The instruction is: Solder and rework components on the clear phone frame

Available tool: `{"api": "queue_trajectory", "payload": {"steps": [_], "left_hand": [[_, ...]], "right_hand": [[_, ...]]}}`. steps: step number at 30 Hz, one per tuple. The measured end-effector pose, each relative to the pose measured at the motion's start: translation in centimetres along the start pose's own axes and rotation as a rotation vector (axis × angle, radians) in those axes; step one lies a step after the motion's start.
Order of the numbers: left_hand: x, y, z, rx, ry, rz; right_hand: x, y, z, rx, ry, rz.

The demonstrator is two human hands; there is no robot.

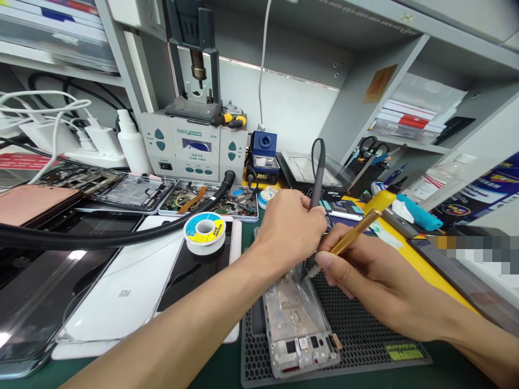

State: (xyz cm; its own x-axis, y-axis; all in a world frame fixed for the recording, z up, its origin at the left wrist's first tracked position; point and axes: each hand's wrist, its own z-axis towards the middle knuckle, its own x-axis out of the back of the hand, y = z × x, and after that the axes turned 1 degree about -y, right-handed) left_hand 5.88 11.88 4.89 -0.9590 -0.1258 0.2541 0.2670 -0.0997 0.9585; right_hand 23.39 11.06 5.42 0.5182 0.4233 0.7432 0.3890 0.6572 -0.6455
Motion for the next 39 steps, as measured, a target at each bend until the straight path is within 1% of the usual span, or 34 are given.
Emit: {"api": "queue_trajectory", "payload": {"steps": [4, 7, 11, 14, 16, 23, 27, 30, 36, 39], "left_hand": [[-0.1, -0.2, 0.1, 0.011, 0.005, -0.001], [-0.2, -0.4, 0.1, 0.008, 0.006, -0.005], [-0.3, -0.4, 0.1, 0.008, 0.008, -0.01], [-0.2, -0.2, -0.1, 0.013, 0.009, -0.015], [-0.2, 0.0, -0.1, 0.017, 0.005, -0.02], [0.3, 0.7, -0.6, 0.017, -0.019, -0.03], [0.6, 1.1, -0.9, 0.039, -0.032, -0.031], [0.9, 1.4, -1.0, 0.058, -0.058, -0.034], [1.3, 1.7, -1.3, 0.068, -0.121, -0.032], [1.7, 1.8, -1.5, 0.074, -0.162, -0.025]], "right_hand": [[0.1, 0.0, 0.0, -0.021, 0.053, 0.037], [0.1, 0.1, 0.0, -0.028, 0.004, 0.021], [0.1, 0.1, -0.1, -0.015, 0.047, 0.02], [0.1, -0.1, -0.1, -0.023, -0.009, -0.025], [0.1, -0.2, 0.0, -0.023, -0.013, -0.037], [0.4, -0.1, -0.1, -0.06, 0.071, 0.014], [0.7, 0.0, -0.6, -0.017, 0.125, 0.026], [0.8, -0.1, -0.9, 0.018, 0.169, 0.046], [0.7, 0.0, -1.0, 0.005, 0.226, 0.062], [0.7, 0.2, -1.0, -0.008, 0.232, 0.107]]}}
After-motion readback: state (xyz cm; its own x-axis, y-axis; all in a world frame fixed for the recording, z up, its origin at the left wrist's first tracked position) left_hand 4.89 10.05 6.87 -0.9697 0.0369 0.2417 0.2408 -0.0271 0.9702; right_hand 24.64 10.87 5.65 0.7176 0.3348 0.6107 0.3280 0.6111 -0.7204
